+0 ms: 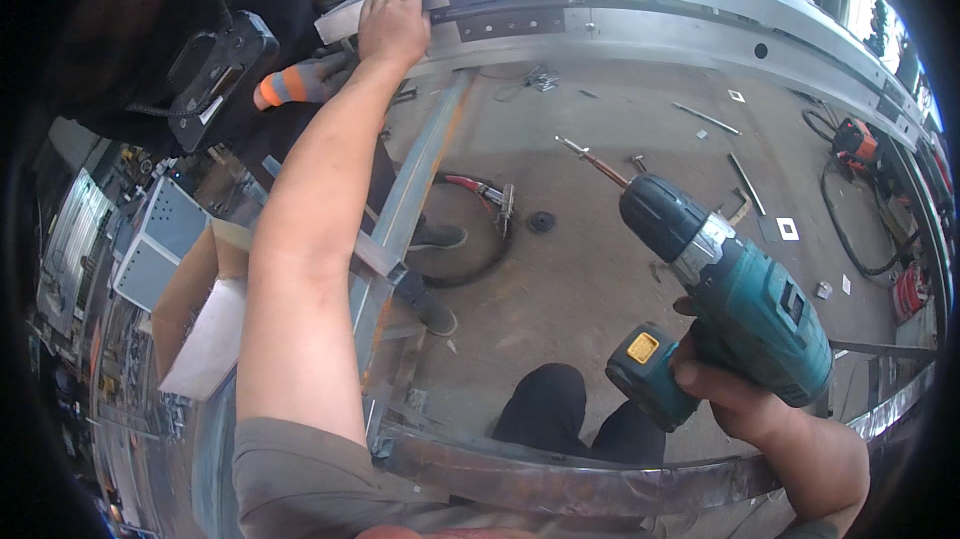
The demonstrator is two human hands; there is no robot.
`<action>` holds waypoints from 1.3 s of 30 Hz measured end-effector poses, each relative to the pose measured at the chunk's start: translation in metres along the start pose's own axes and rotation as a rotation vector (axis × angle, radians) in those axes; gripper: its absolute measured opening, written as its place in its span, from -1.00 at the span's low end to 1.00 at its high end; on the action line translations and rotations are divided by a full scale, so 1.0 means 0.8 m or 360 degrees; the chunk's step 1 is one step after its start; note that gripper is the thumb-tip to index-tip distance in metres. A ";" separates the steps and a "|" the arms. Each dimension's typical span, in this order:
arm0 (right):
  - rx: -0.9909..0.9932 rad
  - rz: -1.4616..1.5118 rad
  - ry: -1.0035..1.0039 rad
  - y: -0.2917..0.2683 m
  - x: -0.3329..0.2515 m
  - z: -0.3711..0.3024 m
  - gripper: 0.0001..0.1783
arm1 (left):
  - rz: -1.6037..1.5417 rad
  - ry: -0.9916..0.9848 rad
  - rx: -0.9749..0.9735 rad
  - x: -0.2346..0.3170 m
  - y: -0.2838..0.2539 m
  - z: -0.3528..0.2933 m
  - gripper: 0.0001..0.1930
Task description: The person uses a cordless drill to drive screws into a curved metal frame, securing a metal plate along its edge. The person repeatedly picks up screws, aligns them with pre-drilled holes, and fastens them while holding the frame steady.
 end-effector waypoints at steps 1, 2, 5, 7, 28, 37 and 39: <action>0.0002 -0.0013 -0.0015 0.000 -0.002 0.001 -0.23 | 0.0011 0.0002 -0.0004 0.000 0.001 0.001 -0.54; 0.0003 -0.0003 -0.0008 0.000 -0.002 0.001 -0.23 | 0.0036 -0.0001 -0.0042 0.000 0.003 0.000 -0.54; 0.0006 -0.0004 0.0010 0.000 -0.003 0.002 -0.23 | 0.0045 0.0009 -0.0051 0.002 0.004 0.000 -0.53; 0.0014 -0.0031 0.0040 0.000 -0.002 0.002 -0.23 | 0.0051 0.0014 -0.0068 0.003 0.004 0.000 -0.53; -0.0058 -0.0133 -0.0039 -0.001 -0.009 0.002 -0.25 | 0.0054 0.0001 -0.0213 0.004 0.002 0.000 -0.40; -0.0206 -0.0090 -0.0024 0.002 -0.010 0.003 -0.34 | -0.0156 0.0099 -0.0218 -0.001 0.009 0.000 -0.17; -0.0209 -0.0087 -0.0011 0.002 -0.008 0.002 -0.35 | -0.0141 0.0101 -0.0229 0.000 0.015 0.004 -0.23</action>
Point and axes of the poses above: each hand's wrist, its own z-axis towards the middle knuckle, its own y-axis out of the palm, x = y × z, the point moved 9 cm from there along z, towards the middle knuckle, and after that the axes turned 10 degrees about z, right-handed, at the moved point
